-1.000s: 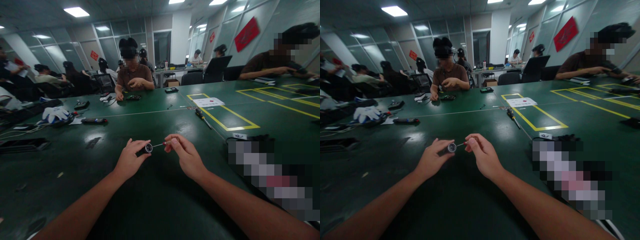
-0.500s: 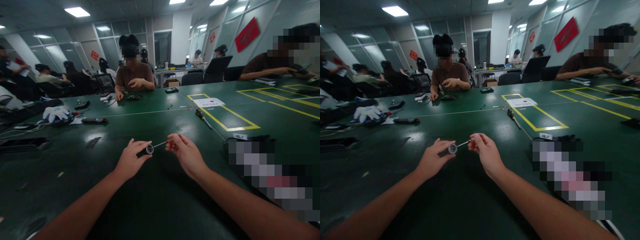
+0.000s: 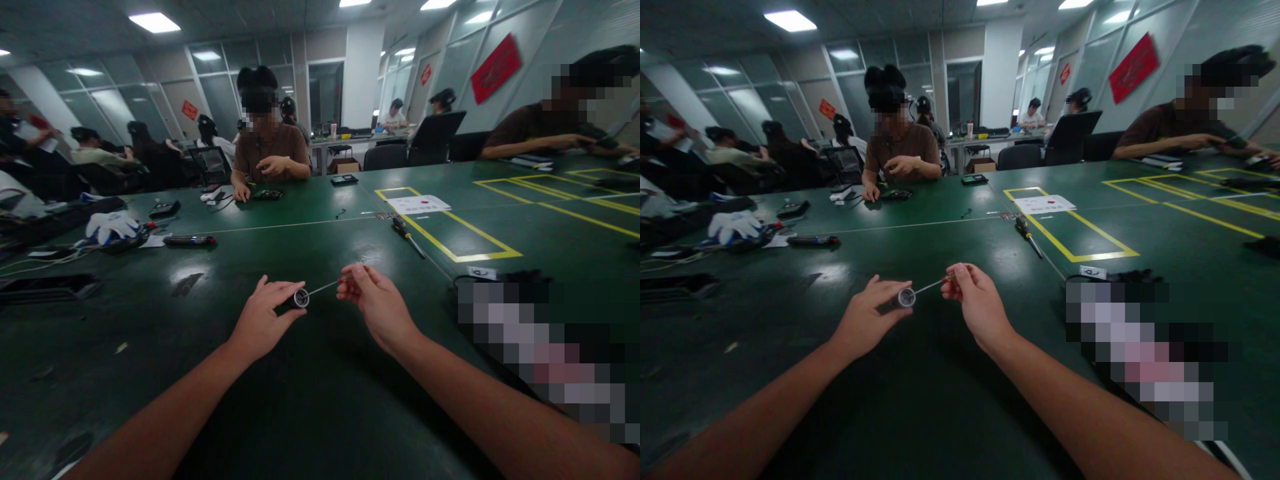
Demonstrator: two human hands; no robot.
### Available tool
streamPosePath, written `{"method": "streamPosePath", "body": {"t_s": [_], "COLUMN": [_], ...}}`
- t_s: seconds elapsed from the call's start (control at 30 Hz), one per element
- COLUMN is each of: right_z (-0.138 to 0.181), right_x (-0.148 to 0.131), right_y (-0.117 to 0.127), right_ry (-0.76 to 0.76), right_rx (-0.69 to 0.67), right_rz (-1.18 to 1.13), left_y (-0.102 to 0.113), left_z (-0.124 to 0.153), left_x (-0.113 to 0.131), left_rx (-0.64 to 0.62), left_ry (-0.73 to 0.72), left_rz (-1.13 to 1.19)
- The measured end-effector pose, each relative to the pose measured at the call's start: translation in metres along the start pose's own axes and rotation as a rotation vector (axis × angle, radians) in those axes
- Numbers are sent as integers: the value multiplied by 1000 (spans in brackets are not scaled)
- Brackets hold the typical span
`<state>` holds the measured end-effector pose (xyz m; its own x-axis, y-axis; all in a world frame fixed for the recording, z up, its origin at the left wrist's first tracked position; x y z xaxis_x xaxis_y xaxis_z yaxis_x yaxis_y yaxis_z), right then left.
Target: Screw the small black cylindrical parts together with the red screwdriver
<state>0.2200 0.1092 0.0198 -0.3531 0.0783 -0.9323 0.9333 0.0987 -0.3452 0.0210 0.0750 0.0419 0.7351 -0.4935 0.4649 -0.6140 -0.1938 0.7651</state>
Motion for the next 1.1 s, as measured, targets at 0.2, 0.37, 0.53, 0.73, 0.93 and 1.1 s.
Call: {"method": "streamPosePath", "body": {"t_s": [0.2,0.37,0.53,0.73,0.93,1.1], "right_z": [1,3,8,15,11,3], "right_x": [-3,-8,-19,-31,-18,-2], "right_y": [-2,-5,-12,-23,-13,-5], "right_ry": [49,80,144,187,60,-34], "right_rx": [-7,-28,-101,-181,-71,-12], "right_rz": [80,124,239,251,99,5], "left_y": [1,1,1,1,1,0], "left_z": [-1,-1,-1,-1,-1,0], "left_x": [0,0,0,1,1,5], "left_rx": [11,9,1,10,5,-26], "left_ry": [7,-2,6,2,-4,-24], "left_rz": [-1,-8,-9,-11,-8,-27]}}
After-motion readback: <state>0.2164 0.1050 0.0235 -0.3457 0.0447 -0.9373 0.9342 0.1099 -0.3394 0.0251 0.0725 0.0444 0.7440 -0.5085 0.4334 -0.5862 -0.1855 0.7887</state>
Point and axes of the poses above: each hand's wrist, its own z-axis away from the middle knuckle, its own y-axis out of the back of the hand, x = y × z, the point moved 9 cm from there along -z, towards the middle knuckle, and after that the axes turned 1 degree about z, right-handed, at the moved point
